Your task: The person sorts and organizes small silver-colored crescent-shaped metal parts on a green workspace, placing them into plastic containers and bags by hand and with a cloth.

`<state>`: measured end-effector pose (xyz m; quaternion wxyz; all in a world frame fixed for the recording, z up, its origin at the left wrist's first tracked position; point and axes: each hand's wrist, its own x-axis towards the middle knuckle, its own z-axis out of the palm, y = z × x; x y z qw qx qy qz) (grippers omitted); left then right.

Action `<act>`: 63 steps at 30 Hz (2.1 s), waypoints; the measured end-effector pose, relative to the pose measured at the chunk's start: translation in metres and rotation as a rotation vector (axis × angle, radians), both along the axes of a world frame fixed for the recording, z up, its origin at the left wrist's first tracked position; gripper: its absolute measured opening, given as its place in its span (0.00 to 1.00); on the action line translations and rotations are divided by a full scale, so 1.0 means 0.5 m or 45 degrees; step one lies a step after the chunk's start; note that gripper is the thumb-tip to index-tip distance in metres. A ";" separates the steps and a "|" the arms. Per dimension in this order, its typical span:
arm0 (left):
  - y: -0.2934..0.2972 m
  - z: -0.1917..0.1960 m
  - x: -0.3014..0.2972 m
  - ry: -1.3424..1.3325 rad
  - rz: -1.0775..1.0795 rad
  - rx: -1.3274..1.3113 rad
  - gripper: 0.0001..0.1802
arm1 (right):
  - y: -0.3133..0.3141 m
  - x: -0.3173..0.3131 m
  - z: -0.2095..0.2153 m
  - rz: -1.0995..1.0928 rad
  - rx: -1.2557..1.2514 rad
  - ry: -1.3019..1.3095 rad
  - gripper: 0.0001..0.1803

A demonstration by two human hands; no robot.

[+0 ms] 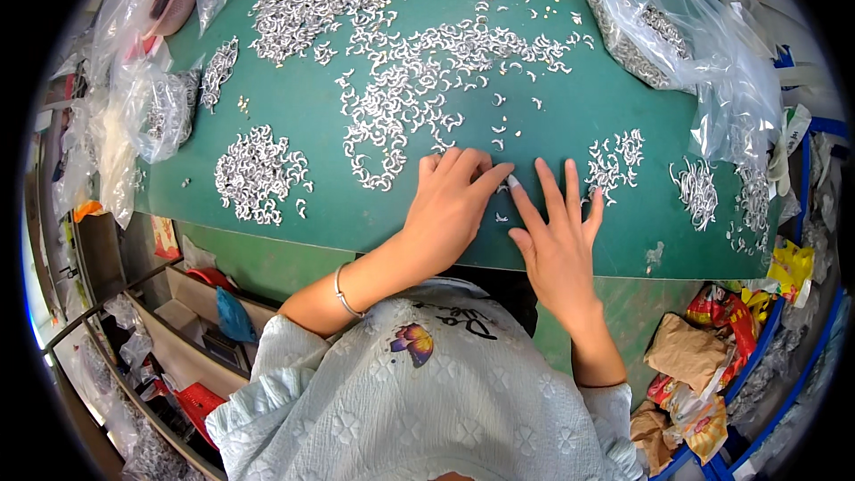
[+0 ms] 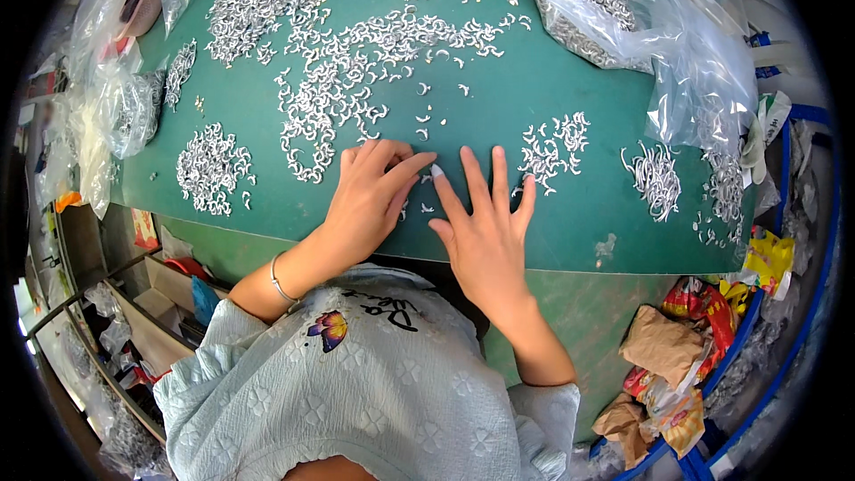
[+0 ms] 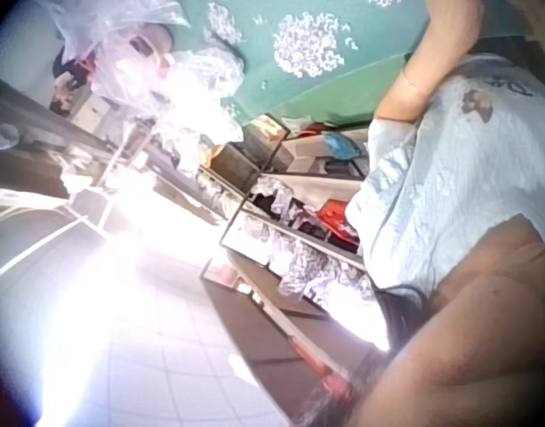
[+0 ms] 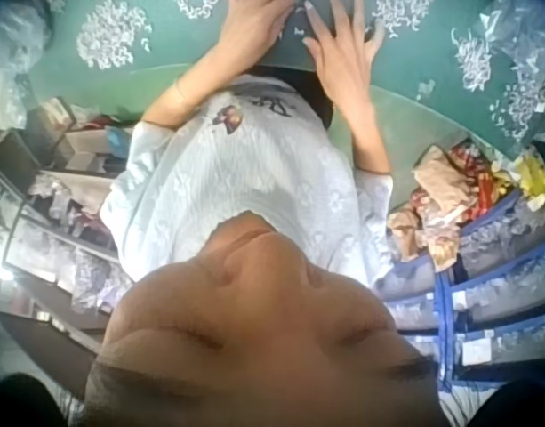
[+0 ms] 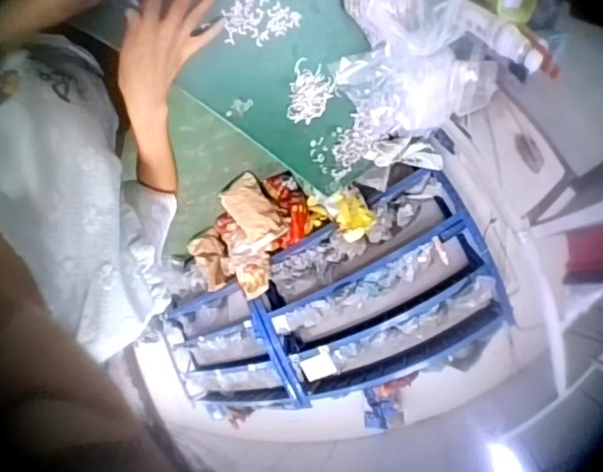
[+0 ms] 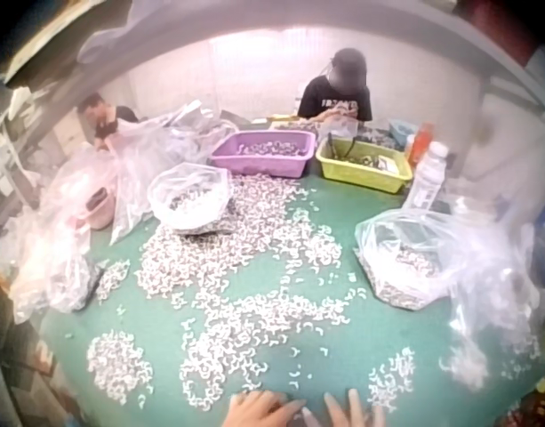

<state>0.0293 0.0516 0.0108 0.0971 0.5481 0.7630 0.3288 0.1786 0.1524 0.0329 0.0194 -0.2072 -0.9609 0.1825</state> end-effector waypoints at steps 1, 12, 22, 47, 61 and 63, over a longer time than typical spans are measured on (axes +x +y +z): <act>0.003 0.000 0.000 -0.002 -0.010 -0.012 0.19 | 0.006 0.000 -0.002 -0.009 0.040 0.003 0.26; 0.021 -0.007 -0.015 0.061 -0.196 0.050 0.18 | 0.012 0.017 0.000 -0.198 -0.003 0.188 0.18; 0.012 -0.011 -0.029 0.021 -0.171 0.069 0.12 | 0.014 0.021 -0.005 -0.212 -0.164 0.303 0.18; -0.035 0.018 -0.022 -0.480 0.132 0.080 0.12 | 0.011 -0.012 -0.015 -0.013 0.162 0.112 0.28; -0.063 0.025 -0.008 -0.109 -0.157 0.046 0.15 | 0.016 0.039 -0.009 -0.115 0.181 -0.097 0.39; -0.067 0.018 0.003 -0.114 -0.170 0.018 0.15 | 0.023 -0.003 -0.012 -0.013 0.111 0.015 0.37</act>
